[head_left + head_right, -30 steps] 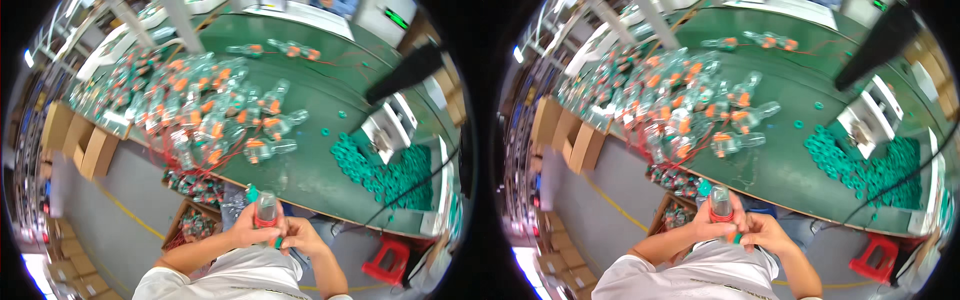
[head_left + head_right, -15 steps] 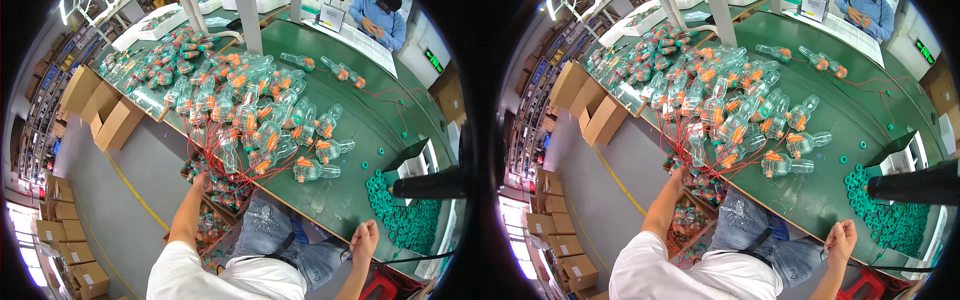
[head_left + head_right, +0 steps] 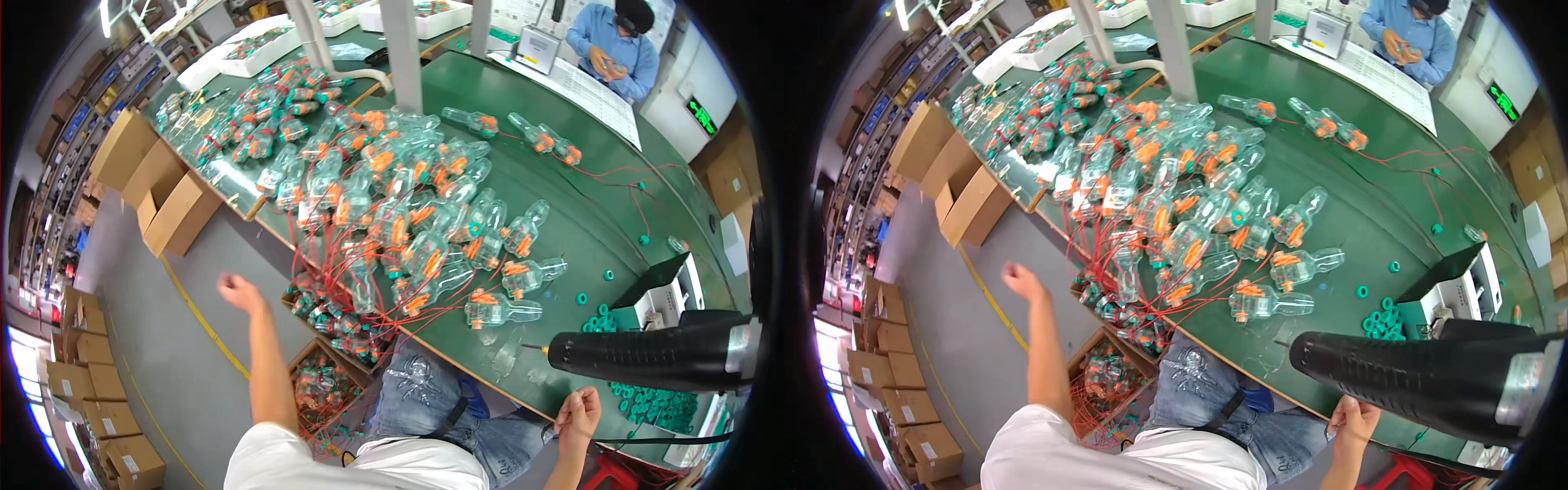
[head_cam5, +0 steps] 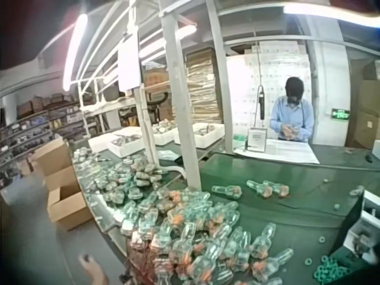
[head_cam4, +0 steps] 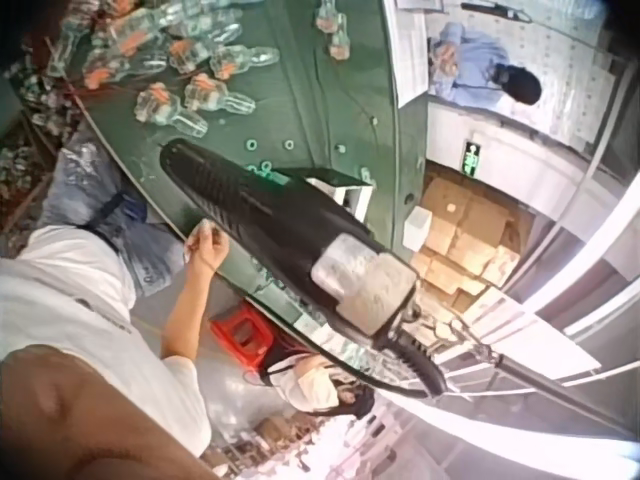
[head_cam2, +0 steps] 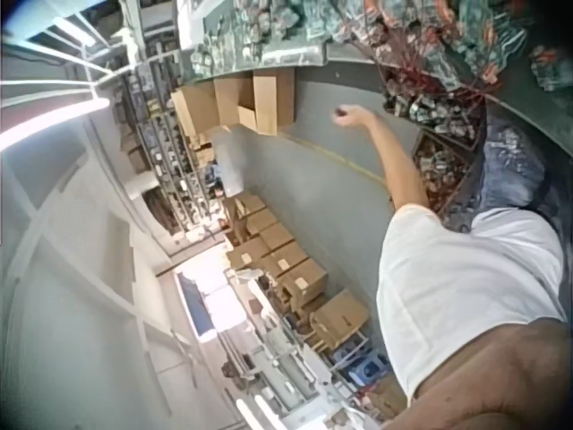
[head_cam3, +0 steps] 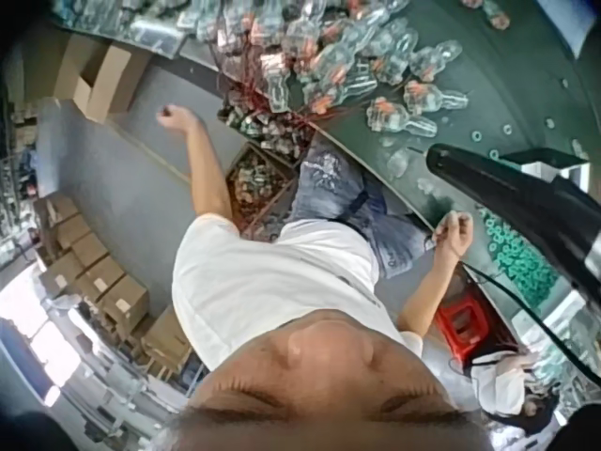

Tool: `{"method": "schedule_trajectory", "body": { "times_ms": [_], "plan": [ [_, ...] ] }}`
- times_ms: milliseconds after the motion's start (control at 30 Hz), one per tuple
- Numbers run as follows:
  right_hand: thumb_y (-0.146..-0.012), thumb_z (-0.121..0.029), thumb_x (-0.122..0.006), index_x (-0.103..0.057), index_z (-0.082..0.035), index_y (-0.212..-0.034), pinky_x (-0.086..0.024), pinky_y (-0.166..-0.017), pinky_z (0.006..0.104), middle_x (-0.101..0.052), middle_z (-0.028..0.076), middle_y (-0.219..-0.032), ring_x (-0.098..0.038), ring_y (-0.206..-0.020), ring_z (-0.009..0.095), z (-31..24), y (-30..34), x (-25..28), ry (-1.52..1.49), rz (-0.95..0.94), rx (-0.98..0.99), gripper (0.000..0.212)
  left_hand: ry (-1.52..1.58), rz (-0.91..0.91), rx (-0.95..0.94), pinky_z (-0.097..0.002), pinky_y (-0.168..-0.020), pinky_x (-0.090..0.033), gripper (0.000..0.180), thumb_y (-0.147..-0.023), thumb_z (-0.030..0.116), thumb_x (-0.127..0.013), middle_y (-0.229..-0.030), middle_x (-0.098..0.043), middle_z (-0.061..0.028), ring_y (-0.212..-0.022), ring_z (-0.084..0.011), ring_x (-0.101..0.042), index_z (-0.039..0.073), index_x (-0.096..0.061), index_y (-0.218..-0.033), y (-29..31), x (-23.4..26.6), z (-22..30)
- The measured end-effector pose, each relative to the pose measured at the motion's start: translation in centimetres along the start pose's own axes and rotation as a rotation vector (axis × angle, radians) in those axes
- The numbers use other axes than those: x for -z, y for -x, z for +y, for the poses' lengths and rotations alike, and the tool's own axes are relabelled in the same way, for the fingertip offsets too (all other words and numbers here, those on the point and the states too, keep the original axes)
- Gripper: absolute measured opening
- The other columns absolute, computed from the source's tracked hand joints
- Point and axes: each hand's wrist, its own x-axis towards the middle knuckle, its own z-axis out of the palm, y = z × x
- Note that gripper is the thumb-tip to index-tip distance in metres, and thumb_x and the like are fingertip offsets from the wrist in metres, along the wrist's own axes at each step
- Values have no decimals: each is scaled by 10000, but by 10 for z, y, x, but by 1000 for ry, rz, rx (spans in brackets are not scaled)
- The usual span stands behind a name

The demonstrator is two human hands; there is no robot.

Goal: Assembling electronic components by attaching plastic rings and using an electric screwdriver.

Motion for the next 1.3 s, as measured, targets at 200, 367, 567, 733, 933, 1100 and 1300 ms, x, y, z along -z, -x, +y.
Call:
{"method": "schedule_trajectory", "body": {
  "times_ms": [200,367,567,733,933,1100,1300],
  "plan": [
    [-917,-101,-632,-471,-42,-860,-354,-334,233,-508,41,-585,-461,-397,101,5,-5,-9,0,27,20,180,546,-486,-790,-289,-821,-455,286,-813,-58,-614,-1010,-574,-94,-906,-192,-553,9,-547,-1083,82,-112,326],
    [-904,-47,-629,-470,-25,-857,-378,-344,237,-504,35,-584,-470,-401,99,14,3,-4,4,11,107,167,231,-1507,-1160,-396,-808,-516,132,-821,44,-595,-981,-645,-116,-966,-312,-634,72,-653,-936,251,-276,399],
    [-856,45,-654,-507,-17,-847,-436,-384,240,-549,49,-653,-529,-448,97,25,6,-10,-47,52,198,160,-631,-1504,-1298,-438,-836,-545,237,-855,72,-579,-1040,-672,-165,-986,-333,-661,36,-604,-1088,349,-379,352],
    [-875,32,-640,-524,-12,-870,-436,-388,245,-565,62,-697,-532,-456,109,16,-3,-5,-45,9,166,125,-39,-1905,-1093,-407,-804,-532,182,-859,144,-605,-1012,-664,-140,-944,-316,-656,51,-642,-1011,364,-310,396],
    [-985,-261,-577,-436,-10,-1329,-526,-759,372,-613,85,-907,-624,-855,194,-54,-93,-80,-466,-73,-36,449,388,-2194,-1133,-404,-829,-505,164,-877,156,-632,-946,-624,-116,-938,-290,-624,51,-649,-1002,363,-144,396],
    [-1009,-275,-531,-495,-25,-1271,-490,-759,378,-569,54,-880,-571,-763,191,-56,-136,-63,-741,-182,238,364,451,-2347,-997,-388,-863,-512,223,-878,134,-630,-986,-617,-131,-951,-322,-616,41,-636,-1081,350,-145,397],
    [-1002,-301,-549,-620,-46,-942,-471,-697,273,-612,32,-817,-569,-748,116,13,-101,-54,22,116,247,272,86,-1471,-1043,-455,-986,-457,425,-819,39,-611,-1212,-569,-149,-1154,-334,-557,17,-552,-1239,378,-320,379]
  ]
}}
